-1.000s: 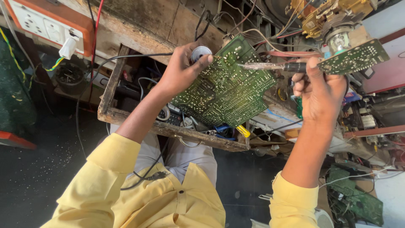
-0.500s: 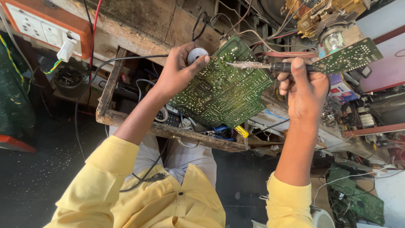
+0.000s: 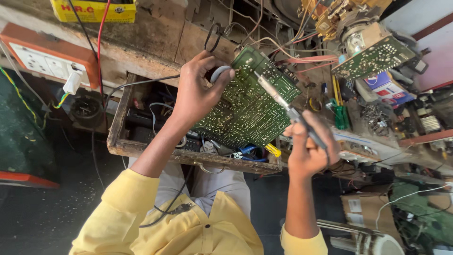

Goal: The person holds a green circuit board against the workbench and solders components onto it using a soldering iron in one hand and a spool of solder in the other. They periodically reposition the board, reach across the bench, and continue soldering different joints on the board.

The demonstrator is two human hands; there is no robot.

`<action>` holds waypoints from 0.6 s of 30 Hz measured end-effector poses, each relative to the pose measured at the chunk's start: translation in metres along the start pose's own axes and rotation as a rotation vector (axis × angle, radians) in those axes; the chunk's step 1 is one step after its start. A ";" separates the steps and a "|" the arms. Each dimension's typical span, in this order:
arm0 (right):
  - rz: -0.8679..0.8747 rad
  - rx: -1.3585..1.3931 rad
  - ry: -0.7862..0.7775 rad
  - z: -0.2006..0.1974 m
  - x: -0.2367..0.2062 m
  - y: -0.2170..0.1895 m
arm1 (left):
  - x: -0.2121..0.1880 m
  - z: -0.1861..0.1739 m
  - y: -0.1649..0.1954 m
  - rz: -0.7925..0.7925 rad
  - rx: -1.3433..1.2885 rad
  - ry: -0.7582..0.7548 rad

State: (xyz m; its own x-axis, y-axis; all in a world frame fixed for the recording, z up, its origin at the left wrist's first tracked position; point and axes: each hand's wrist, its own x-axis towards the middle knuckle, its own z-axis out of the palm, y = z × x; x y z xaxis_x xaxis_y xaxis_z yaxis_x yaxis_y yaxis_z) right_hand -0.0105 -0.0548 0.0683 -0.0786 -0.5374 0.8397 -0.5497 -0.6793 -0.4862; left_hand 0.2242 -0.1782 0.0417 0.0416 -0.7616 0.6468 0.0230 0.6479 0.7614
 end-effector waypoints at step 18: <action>-0.261 -0.338 -0.007 0.030 -0.023 -0.006 | 0.002 0.008 0.013 0.025 0.044 0.022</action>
State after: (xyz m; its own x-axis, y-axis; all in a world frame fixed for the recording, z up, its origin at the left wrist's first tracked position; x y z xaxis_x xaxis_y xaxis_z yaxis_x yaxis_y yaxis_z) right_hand 0.0197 -0.0533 0.0449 0.1047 -0.3733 0.9218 -0.7922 -0.5917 -0.1496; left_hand 0.2162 -0.1715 0.0538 0.0635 -0.7444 0.6648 -0.0227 0.6648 0.7466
